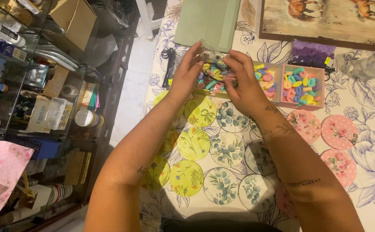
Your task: The person organizes colored plastic items into small plastic bags, using scissors to trim bags or tags, and places the filled bags into boxes.
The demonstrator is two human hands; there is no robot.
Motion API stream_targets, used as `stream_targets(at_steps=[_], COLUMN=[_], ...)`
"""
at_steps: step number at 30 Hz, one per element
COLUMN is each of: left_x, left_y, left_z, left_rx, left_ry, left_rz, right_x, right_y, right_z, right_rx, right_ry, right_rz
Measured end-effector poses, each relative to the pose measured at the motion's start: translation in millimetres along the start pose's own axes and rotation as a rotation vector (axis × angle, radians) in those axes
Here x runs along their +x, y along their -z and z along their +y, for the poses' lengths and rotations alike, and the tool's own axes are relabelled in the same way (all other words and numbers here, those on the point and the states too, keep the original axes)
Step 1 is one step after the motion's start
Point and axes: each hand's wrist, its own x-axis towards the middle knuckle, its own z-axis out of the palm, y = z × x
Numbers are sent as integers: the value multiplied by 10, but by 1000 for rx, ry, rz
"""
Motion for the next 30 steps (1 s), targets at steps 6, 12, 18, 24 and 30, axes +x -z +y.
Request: stream_targets(at_steps=[6,12,18,24,30], left_x=[-32,-72,-84,-187,-274], left_y=[-62,-28,-26,-38,16], left_z=[129,88,-43,216,175], left_rx=[82,92,30,96,170], left_ry=[21,-15,-84,-52,-135], left_rz=[20,51,48,45,86], right_x=[33,159,250,160,143], right_y=[-19,15,21,75,89], right_z=[-24,15,93,198,390], right_rx=[97,83,202,190,139], right_ry=[-41,4,45,-125,24], right_rz=[-39,-90,-48,15,140])
